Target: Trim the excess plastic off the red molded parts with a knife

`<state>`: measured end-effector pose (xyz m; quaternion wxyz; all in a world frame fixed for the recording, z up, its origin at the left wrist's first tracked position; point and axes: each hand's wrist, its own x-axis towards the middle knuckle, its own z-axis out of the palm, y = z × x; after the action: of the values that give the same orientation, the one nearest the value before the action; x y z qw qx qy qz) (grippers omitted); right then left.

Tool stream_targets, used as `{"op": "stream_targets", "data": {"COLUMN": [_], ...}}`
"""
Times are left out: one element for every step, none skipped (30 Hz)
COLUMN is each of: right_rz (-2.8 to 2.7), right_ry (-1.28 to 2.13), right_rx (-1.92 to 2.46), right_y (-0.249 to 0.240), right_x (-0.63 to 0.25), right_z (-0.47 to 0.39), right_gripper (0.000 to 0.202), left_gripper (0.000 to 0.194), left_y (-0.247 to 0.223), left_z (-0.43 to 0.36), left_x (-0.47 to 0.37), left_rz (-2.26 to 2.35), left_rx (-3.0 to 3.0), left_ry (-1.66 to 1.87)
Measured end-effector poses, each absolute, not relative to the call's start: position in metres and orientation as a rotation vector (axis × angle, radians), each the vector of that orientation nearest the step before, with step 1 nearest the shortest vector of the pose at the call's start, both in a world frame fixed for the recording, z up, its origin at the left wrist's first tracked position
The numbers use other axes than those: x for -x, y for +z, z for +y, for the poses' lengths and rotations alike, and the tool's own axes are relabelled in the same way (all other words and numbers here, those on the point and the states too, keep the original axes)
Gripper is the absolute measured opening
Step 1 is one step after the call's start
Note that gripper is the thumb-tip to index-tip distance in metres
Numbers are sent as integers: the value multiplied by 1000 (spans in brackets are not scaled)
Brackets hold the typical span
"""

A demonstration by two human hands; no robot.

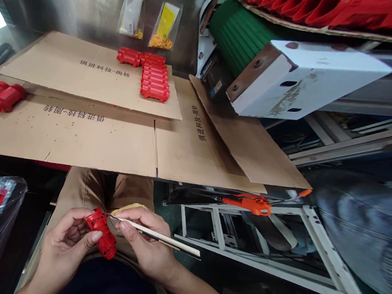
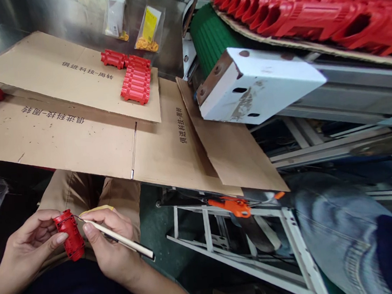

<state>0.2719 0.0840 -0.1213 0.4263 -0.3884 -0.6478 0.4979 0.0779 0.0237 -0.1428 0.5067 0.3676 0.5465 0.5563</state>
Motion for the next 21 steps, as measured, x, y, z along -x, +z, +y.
{"op": "stream_targets", "data": {"right_rz": [-1619,-1621,-1625,-1630,-1635,-1640,-1643,-1643,-1640,-1634,-1626,-1614,-1599,-1587,-1580,-1582,-1589,-1601,-1613,-1623,-1631], "right_ry": [1243,1240,1238,1235,1233,1234,1237,1243,1252,1263,1276,1290,1300,1306,1305,1298,1286,1272,1256,1246,1242], "right_rx": [978,988,998,1006,1014,1019,1022,1023,1023,1024,1030,1039,1052,1064,1071,1068,1057,1043,1034,1030,1031], "right_y": [-121,-120,-119,-118,-118,-117,-117,-117,-117,-117,-117,-118,-118,-119,-119,-120,-120,-121,-121,-122,-122], "right_x": [-272,-272,-272,-272,-272,-273,-273,-273,-273,-273,-273,-273,-273,-273,-272,-272,-272,-272,-272,-272,-272], "right_z": [84,85,86,86,86,86,86,86,85,84,83,82,81,80,80,79,79,79,79,78,78], "right_gripper": [11,11,11,12,12,12,12,12,12,12,12,13,13,13,13,14,13,13,13,13,13], "left_gripper": [22,23,24,25,27,28,30,30,30,30,29,28,27,26,25,24,24,24,24,23,24], "left_y": [-143,-143,-142,-141,-140,-138,-137,-137,-137,-137,-138,-140,-142,-144,-146,-147,-148,-148,-148,-147,-146], "left_z": [24,24,25,25,25,26,26,26,26,25,24,23,22,21,20,19,18,18,18,19,20], "left_x": [-78,-78,-79,-79,-79,-80,-80,-81,-82,-82,-83,-84,-84,-85,-85,-85,-84,-84,-84,-83,-83], "left_rz": [1322,1329,1336,1343,1350,1360,1370,1381,1390,1399,1407,1414,1424,1432,1439,1445,1448,1447,1446,1452,1463], "left_rx": [-894,-906,-924,-946,-968,-986,-999,-1005,-1005,-999,-988,-974,-961,-953,-951,-954,-959,-964,-966,-961,-951], "left_ry": [1343,1349,1361,1375,1390,1404,1420,1431,1436,1437,1433,1425,1418,1414,1416,1418,1422,1420,1412,1411,1421]}}
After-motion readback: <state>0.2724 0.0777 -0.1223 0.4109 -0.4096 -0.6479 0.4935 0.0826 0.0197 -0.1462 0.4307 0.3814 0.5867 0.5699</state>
